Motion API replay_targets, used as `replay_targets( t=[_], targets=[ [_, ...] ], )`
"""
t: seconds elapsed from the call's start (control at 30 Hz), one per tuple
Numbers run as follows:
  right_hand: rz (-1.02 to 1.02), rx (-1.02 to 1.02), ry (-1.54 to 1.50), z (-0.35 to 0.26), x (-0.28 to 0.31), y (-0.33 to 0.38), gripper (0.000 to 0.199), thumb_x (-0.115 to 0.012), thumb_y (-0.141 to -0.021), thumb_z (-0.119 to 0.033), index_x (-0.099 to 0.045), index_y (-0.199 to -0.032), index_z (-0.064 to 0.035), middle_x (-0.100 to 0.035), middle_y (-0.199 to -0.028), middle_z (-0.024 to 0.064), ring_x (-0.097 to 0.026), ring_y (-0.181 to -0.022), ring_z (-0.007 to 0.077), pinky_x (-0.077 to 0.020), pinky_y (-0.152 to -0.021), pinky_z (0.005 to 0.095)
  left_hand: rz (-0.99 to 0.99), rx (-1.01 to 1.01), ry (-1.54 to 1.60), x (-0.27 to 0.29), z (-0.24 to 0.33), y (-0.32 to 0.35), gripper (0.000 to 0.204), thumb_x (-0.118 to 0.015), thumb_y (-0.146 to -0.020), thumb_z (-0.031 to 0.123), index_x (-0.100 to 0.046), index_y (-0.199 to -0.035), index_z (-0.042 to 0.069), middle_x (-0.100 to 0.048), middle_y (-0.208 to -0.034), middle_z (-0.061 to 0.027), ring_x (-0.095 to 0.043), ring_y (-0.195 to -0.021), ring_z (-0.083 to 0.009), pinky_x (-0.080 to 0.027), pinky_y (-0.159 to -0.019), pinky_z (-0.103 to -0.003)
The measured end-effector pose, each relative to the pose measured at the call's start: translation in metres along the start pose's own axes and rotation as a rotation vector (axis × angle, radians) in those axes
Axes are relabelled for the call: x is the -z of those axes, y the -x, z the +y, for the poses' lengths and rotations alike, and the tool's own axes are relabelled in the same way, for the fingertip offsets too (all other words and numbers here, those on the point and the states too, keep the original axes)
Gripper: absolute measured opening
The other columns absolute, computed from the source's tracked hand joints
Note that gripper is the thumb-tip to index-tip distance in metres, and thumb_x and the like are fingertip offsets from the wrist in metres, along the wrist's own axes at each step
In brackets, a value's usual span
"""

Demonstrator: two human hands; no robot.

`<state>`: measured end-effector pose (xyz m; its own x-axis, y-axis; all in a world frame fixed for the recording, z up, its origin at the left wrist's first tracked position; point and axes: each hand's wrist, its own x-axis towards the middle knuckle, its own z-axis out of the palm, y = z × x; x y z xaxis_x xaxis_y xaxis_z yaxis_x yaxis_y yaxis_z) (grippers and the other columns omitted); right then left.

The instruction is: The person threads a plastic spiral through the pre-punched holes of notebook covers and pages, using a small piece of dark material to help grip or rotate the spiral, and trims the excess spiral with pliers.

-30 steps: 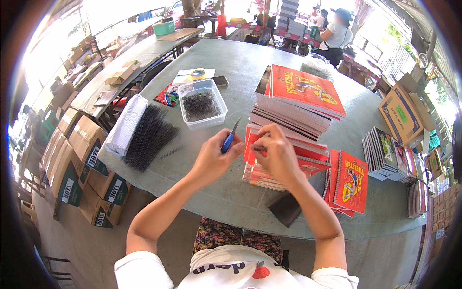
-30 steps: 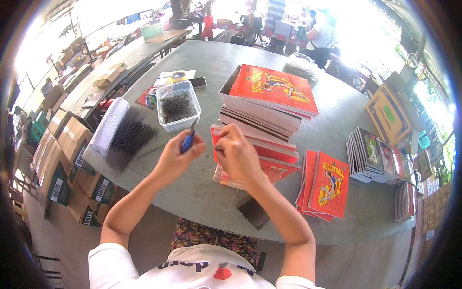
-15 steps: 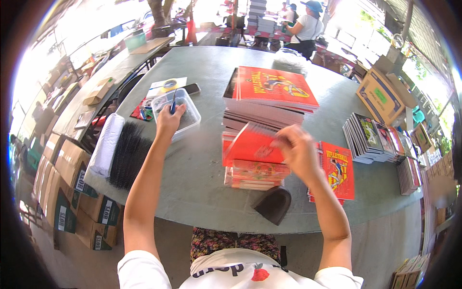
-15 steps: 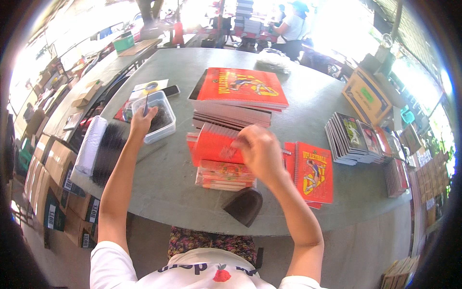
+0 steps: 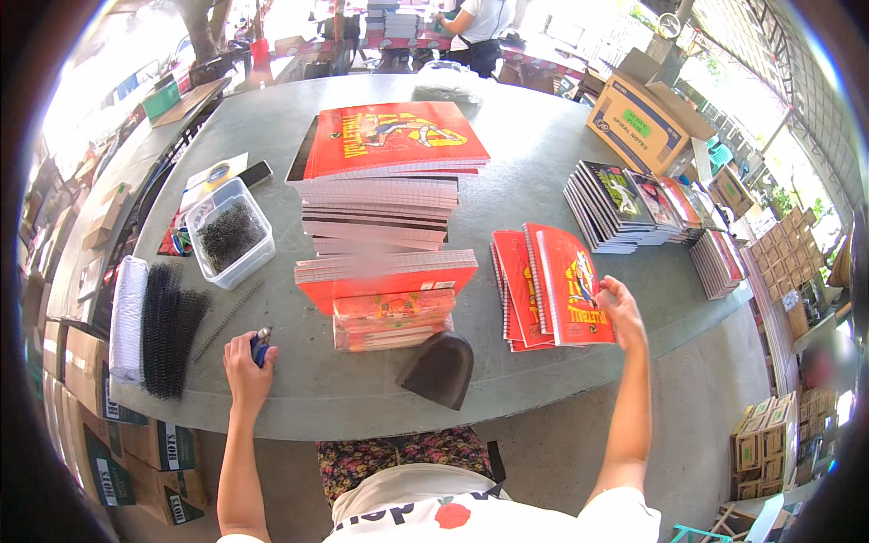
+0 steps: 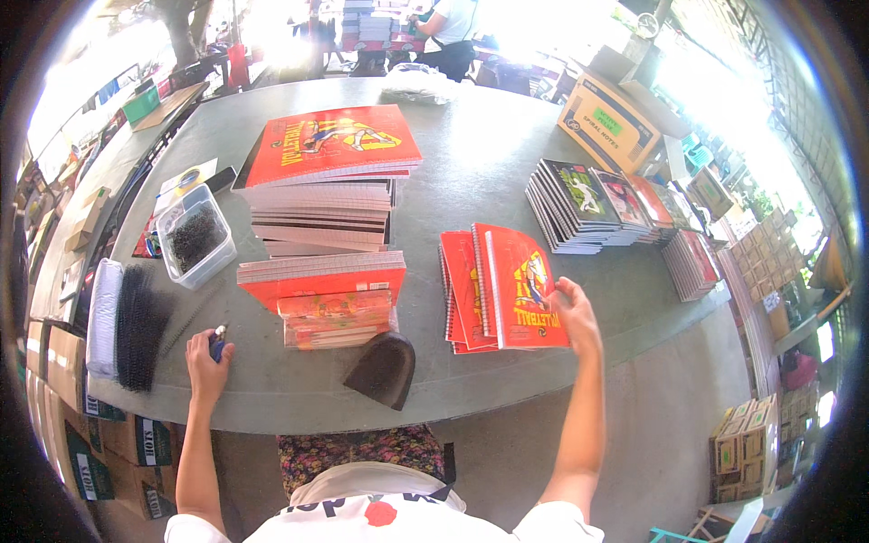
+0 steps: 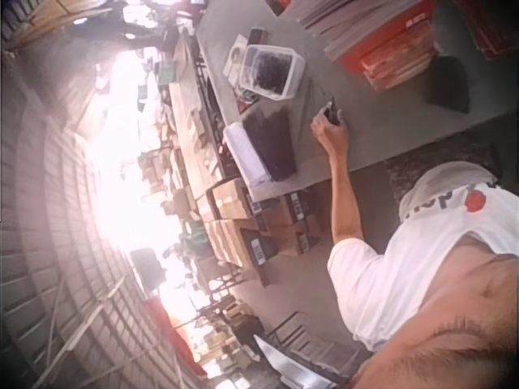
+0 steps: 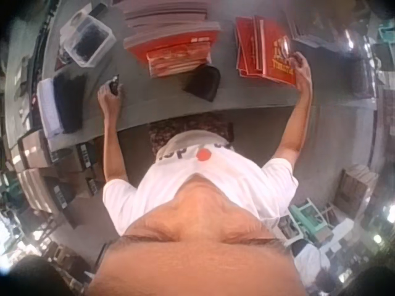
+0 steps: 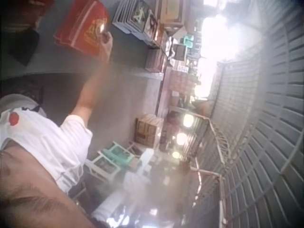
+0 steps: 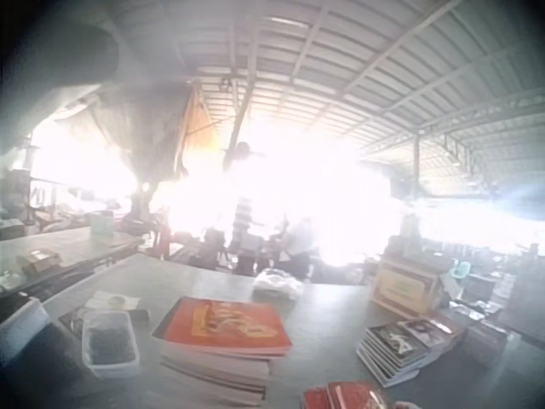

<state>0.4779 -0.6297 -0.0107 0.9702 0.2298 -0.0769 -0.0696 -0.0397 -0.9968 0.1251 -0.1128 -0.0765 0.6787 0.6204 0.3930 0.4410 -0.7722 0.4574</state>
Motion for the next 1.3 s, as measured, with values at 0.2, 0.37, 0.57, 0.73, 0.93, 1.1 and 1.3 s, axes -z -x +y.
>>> replay_targets(
  t=[0.2,0.37,0.57,0.73,0.93,1.1,1.3],
  targets=[
    [0.162,0.185,0.471,-0.001,-0.024,-0.003,0.056,-0.078,-0.07,-0.01,-0.054,-0.118,0.0064,-0.064,-0.109,0.0138,-0.062,-0.091,0.016,-0.0494,-0.08,0.0282,0.017,0.001,-0.221,-0.011,0.011,0.015,0.053,-0.064,-0.081,0.041,-0.055,-0.114,0.0,-0.052,-0.11,-0.0143,-0.045,-0.108,-0.0316,-0.033,-0.094,-0.044],
    [0.184,0.207,1.149,-0.036,-0.076,0.006,0.053,-0.079,-0.067,-0.018,-0.061,-0.114,-0.0019,-0.061,-0.112,0.0147,-0.06,-0.099,0.025,-0.046,-0.088,0.0363,0.098,-0.052,-0.157,0.022,-0.011,0.001,0.036,-0.062,-0.084,0.025,-0.058,-0.109,-0.001,-0.055,-0.106,-0.0164,-0.048,-0.103,-0.0334,-0.037,-0.091,-0.042],
    [-0.163,1.087,0.814,-0.08,-0.246,0.053,0.034,-0.07,-0.075,-0.014,-0.061,-0.107,-0.0044,-0.058,-0.114,0.0097,-0.054,-0.105,0.0285,-0.0428,-0.09,0.0383,0.017,0.192,-0.427,0.052,-0.101,0.008,0.022,-0.064,-0.079,0.009,-0.06,-0.098,0.0,-0.058,-0.097,-0.0141,-0.053,-0.095,-0.032,-0.043,-0.084,-0.04],
    [-0.324,1.299,0.832,-0.076,-0.354,0.077,0.032,-0.066,-0.074,-0.013,-0.063,-0.106,-0.0084,-0.06,-0.108,0.0051,-0.057,-0.096,0.0231,-0.0456,-0.083,0.0366,0.214,0.128,-0.207,0.078,-0.062,-0.003,0.018,-0.06,-0.087,0.018,-0.057,-0.092,0.001,-0.059,-0.089,-0.0124,-0.057,-0.079,-0.033,-0.047,-0.068,-0.039],
    [-0.334,1.579,0.741,-0.048,-0.343,0.079,0.03,-0.064,-0.071,-0.016,-0.067,-0.101,-0.0141,-0.059,-0.101,0.0003,-0.056,-0.09,0.0167,-0.0471,-0.077,0.0334,0.338,0.318,0.681,0.148,-0.028,-0.013,0.017,-0.059,-0.091,0.019,-0.058,-0.097,0.004,-0.055,-0.075,0.0,-0.048,-0.064,-0.0048,-0.04,-0.055,-0.02],
    [-0.332,1.578,0.835,-0.049,-0.349,0.093,0.027,-0.066,-0.071,-0.017,-0.067,-0.097,-0.0141,-0.06,-0.102,0.0046,-0.058,-0.089,0.0218,-0.0466,-0.078,0.033,0.552,0.054,0.926,0.144,0.038,-0.056,0.029,-0.056,-0.093,0.022,-0.058,-0.116,0.005,-0.057,-0.072,-0.0001,-0.05,-0.057,-0.0069,-0.041,-0.052,-0.021],
    [-0.425,1.02,0.738,-0.078,-0.378,0.064,0.028,-0.067,-0.081,-0.03,-0.067,-0.099,-0.0087,-0.067,-0.076,0.0121,-0.061,-0.058,0.0261,-0.0472,-0.057,0.0361,-0.024,-0.042,0.747,0.059,0.11,-0.051,0.02,-0.062,-0.087,0.013,-0.061,-0.103,0.001,-0.066,-0.08,-0.0061,-0.059,-0.065,-0.0099,-0.048,-0.061,-0.024]
  ],
)
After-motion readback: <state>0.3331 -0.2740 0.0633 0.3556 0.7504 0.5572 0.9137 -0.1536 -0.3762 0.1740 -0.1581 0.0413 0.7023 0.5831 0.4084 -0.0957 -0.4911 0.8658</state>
